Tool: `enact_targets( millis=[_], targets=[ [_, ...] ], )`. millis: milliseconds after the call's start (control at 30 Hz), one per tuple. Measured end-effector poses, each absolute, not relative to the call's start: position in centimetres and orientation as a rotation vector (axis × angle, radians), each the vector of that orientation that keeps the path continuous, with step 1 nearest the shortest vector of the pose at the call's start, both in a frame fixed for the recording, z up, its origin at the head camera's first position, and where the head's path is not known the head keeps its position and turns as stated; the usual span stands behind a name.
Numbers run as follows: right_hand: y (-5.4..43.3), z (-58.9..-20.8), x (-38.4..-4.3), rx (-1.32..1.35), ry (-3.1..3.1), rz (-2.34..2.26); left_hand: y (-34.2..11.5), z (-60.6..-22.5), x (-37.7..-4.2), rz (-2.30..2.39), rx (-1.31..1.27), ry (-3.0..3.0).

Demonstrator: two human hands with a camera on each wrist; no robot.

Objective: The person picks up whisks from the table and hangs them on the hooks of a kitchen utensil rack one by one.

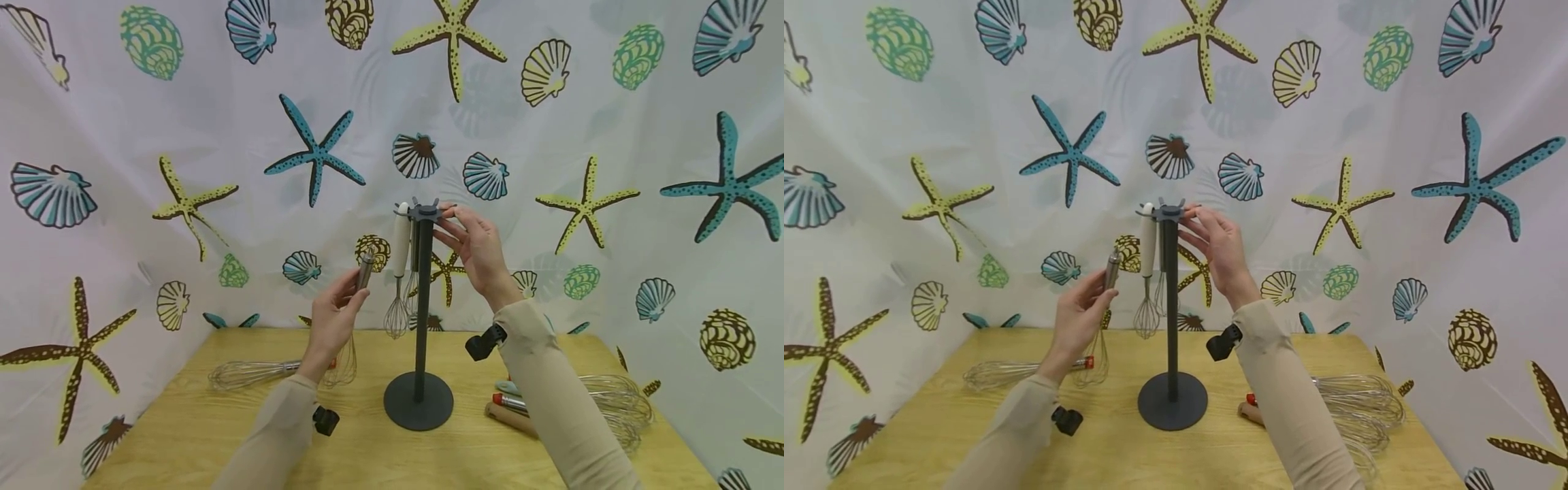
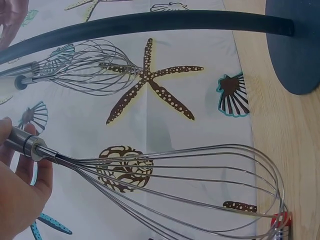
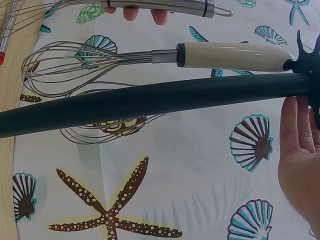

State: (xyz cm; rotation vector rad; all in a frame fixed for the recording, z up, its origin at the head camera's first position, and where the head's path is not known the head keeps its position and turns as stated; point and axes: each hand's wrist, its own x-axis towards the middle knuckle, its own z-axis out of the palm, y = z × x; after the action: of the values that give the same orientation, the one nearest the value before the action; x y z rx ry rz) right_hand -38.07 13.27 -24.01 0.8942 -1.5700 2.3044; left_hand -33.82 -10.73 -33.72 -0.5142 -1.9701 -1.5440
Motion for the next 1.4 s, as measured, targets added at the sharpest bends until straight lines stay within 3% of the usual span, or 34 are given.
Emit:
enact_targets(
  millis=[867, 1133, 1400],
  targets=[
    [13.1, -23.9, -37.8, 0.884, -1.543, 2.316, -9.4, -31.6, -33.4, -1.618, -0.539, -1.962],
    [13.1, -24.0, -37.8, 0.886, -1.523, 2.326, -9.7, -32.2, -36.0, -1.766, -0.578, -1.883],
    [13.1, -23.9, -37.8, 0.893, -1.505, 2.325, -8.9, -31.3, -35.6, -1.755, -0.566, -1.788]
  ],
)
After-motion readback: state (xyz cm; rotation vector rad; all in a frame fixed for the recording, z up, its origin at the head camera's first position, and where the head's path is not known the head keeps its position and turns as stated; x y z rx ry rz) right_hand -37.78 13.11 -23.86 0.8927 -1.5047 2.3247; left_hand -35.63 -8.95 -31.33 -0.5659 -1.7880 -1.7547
